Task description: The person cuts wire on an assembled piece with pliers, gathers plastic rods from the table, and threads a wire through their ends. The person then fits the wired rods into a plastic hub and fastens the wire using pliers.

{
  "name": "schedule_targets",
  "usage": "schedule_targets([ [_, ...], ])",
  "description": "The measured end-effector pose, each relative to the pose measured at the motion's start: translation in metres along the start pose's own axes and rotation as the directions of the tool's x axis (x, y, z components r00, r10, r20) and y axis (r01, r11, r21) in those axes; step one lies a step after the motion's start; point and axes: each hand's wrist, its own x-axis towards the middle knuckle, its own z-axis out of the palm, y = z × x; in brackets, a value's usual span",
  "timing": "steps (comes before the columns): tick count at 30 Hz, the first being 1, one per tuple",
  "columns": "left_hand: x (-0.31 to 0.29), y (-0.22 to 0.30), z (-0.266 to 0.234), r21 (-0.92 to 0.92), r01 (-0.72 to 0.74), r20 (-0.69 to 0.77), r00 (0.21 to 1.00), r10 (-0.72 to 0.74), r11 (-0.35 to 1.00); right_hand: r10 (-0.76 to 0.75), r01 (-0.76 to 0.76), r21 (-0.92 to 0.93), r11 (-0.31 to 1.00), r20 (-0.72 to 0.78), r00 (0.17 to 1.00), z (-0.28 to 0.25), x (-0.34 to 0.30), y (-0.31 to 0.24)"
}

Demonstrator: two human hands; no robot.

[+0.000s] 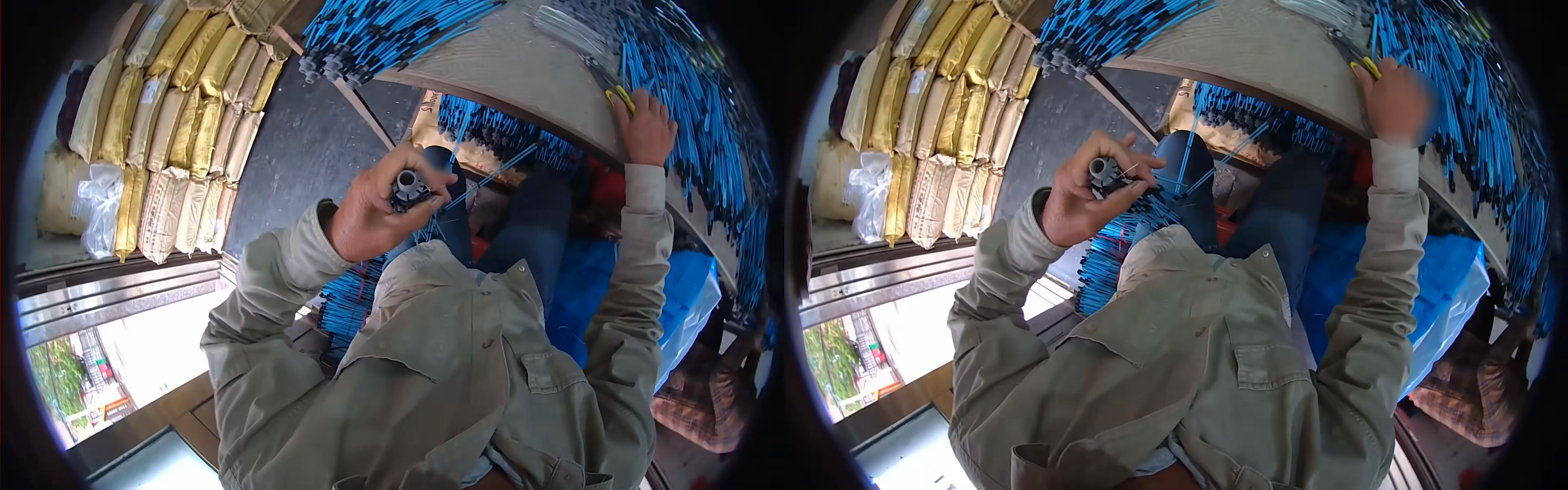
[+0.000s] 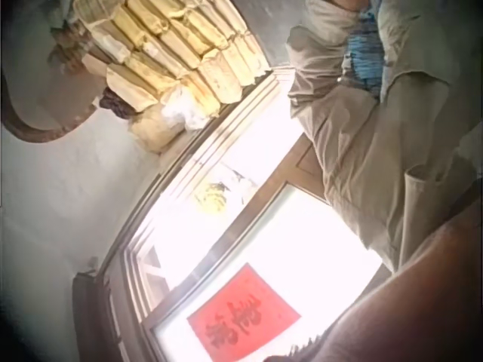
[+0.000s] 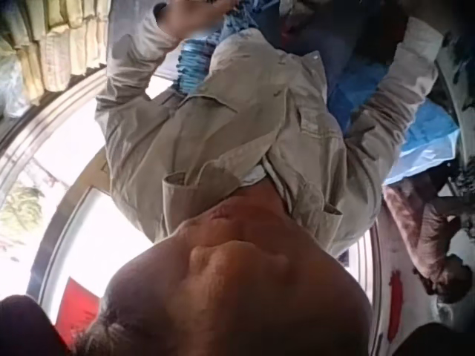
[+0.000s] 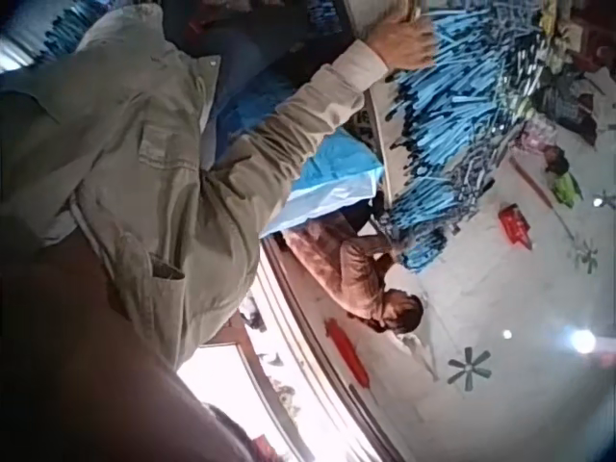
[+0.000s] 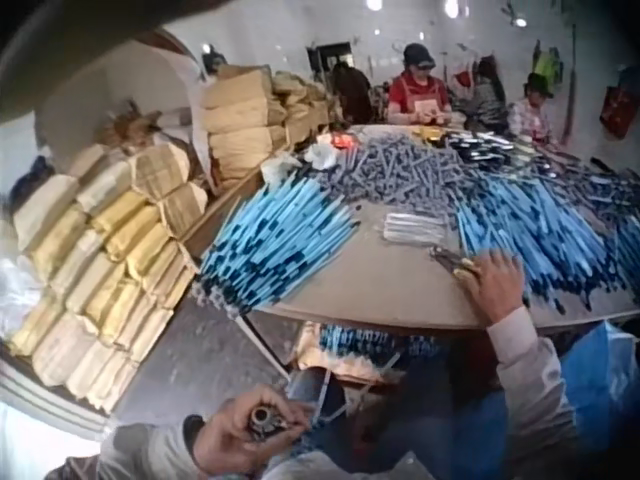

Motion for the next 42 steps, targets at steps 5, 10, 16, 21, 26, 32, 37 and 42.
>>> schedule_targets([
  [5, 0.002, -0.014, -0.026, -0.093, 0.046, -0.002, 0.999, -0.046, 0.995, -0.079, 0.082, -0.018, 0.996, 0.144, 0.986, -0.009, -0.001, -0.011],
  [10, 0.007, -0.026, -0.036, -0.161, 0.092, -0.066, 0.992, -0.104, 0.983, -0.069, 0.056, 0.104, 0.993, 0.121, 0.99, -0.012, -0.012, 0.001],
  [16, -0.01, -0.016, -0.009, -0.112, 0.147, -0.285, 0.943, -0.174, 0.983, -0.144, 0.176, 0.394, 0.902, -0.11, 0.983, 0.002, -0.013, -0.003],
  [21, 0.006, -0.011, 0.018, 0.016, 0.161, -0.434, 0.89, -0.138, 0.987, 0.207, -0.231, 0.909, 0.348, 0.166, 0.964, -0.008, -0.024, 0.006],
  [26, 0.012, -0.012, 0.032, 0.087, 0.229, -0.445, 0.88, -0.168, 0.969, -0.131, -0.239, 0.926, 0.291, 0.286, 0.949, -0.103, -0.048, -0.043],
  [32, 0.02, -0.005, 0.045, 0.097, 0.25, -0.439, 0.879, -0.184, 0.963, -0.474, 0.202, 0.794, 0.574, 0.121, 0.872, -0.152, -0.048, -0.087],
  [37, 0.014, -0.007, 0.042, 0.169, 0.193, -0.411, 0.905, -0.108, 0.967, -0.487, 0.28, 0.715, 0.64, 0.097, 0.868, -0.154, -0.043, -0.09],
  [42, 0.008, -0.008, 0.039, 0.173, 0.131, -0.386, 0.921, -0.055, 0.976, -0.538, 0.403, 0.637, 0.657, 0.022, 0.842, -0.155, -0.032, -0.092],
])
